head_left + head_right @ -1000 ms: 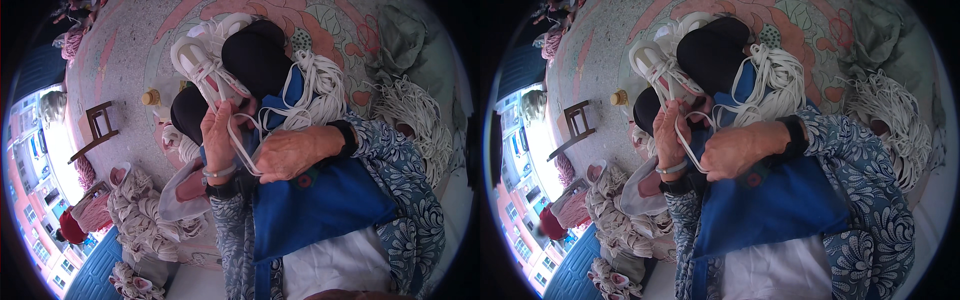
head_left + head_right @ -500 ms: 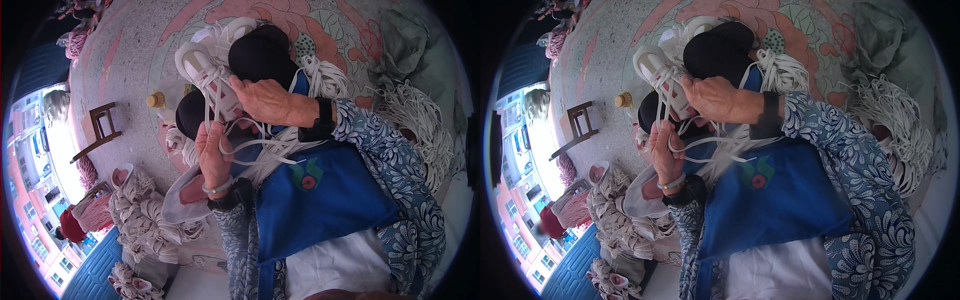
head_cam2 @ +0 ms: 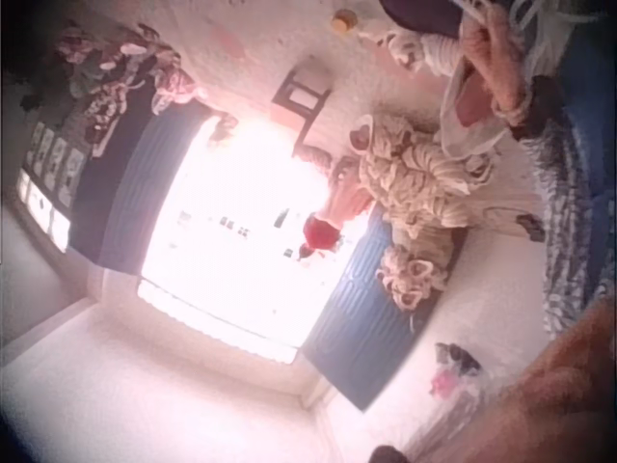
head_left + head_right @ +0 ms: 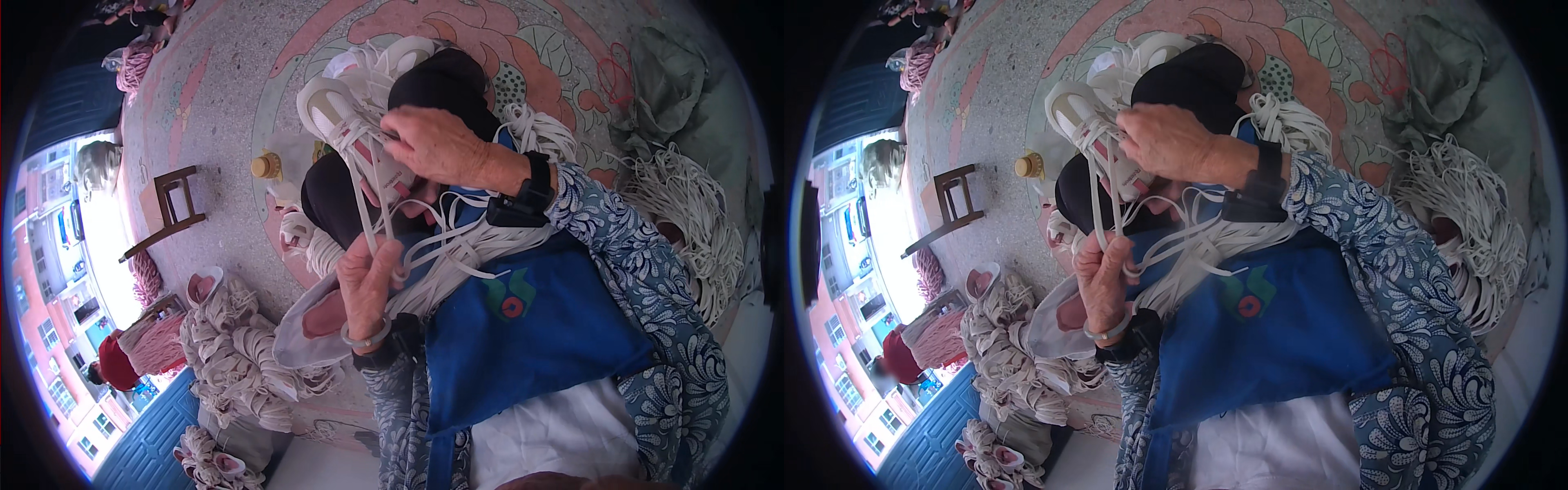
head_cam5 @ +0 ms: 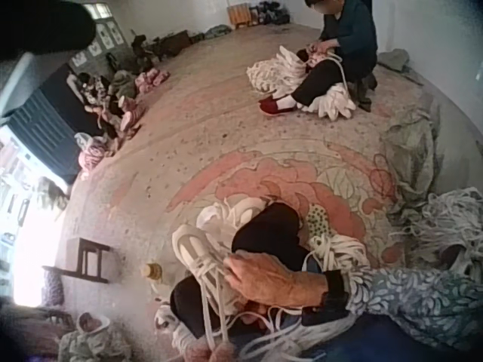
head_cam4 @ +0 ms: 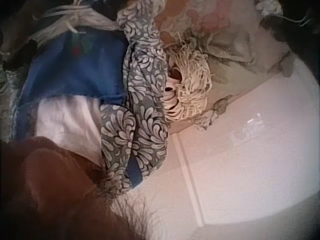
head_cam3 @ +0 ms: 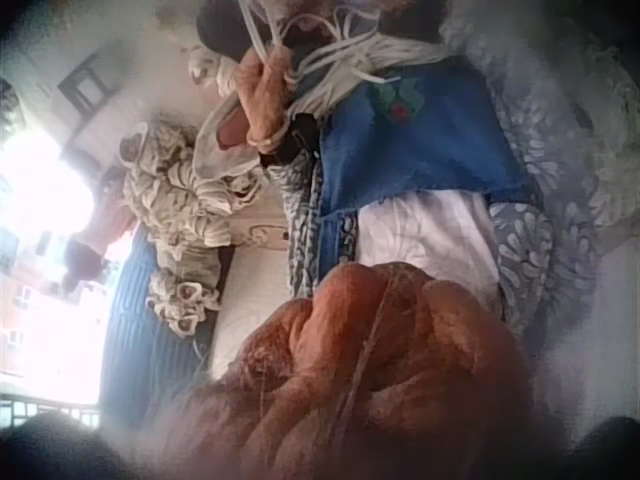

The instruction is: Threading white cords through shoe upper components for assembly.

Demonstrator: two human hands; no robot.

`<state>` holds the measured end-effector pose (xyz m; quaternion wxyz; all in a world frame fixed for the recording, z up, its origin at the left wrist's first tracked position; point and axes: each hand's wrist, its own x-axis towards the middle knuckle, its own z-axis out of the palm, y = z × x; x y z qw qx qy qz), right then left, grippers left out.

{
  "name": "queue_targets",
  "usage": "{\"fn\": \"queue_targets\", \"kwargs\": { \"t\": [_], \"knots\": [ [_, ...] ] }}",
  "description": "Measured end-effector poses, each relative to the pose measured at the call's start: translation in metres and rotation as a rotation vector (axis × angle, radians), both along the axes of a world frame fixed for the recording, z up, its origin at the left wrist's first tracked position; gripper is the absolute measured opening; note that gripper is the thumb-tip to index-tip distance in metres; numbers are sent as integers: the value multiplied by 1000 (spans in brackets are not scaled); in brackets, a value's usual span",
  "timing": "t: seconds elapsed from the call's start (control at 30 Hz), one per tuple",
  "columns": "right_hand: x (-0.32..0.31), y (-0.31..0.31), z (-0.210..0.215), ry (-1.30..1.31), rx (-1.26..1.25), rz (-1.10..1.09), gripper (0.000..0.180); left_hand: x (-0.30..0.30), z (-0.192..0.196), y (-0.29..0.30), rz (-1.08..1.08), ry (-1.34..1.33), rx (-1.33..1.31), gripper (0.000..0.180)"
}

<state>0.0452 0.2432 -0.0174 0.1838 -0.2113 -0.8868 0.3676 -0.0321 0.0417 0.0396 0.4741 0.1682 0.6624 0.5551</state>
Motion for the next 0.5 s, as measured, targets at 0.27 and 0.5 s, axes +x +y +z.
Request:
{"fn": "queue_targets", "kwargs": {
  "t": [0.27, 0.5],
  "knots": [
    [-24, 7, -5, 3, 52, -83, 14, 10, -4, 4, -170, 158, -63, 10],
    [-29, 10, -5, 49, 139, -48, 12, 17, 1, 9, -283, 285, -59, 10]
  ]
}}
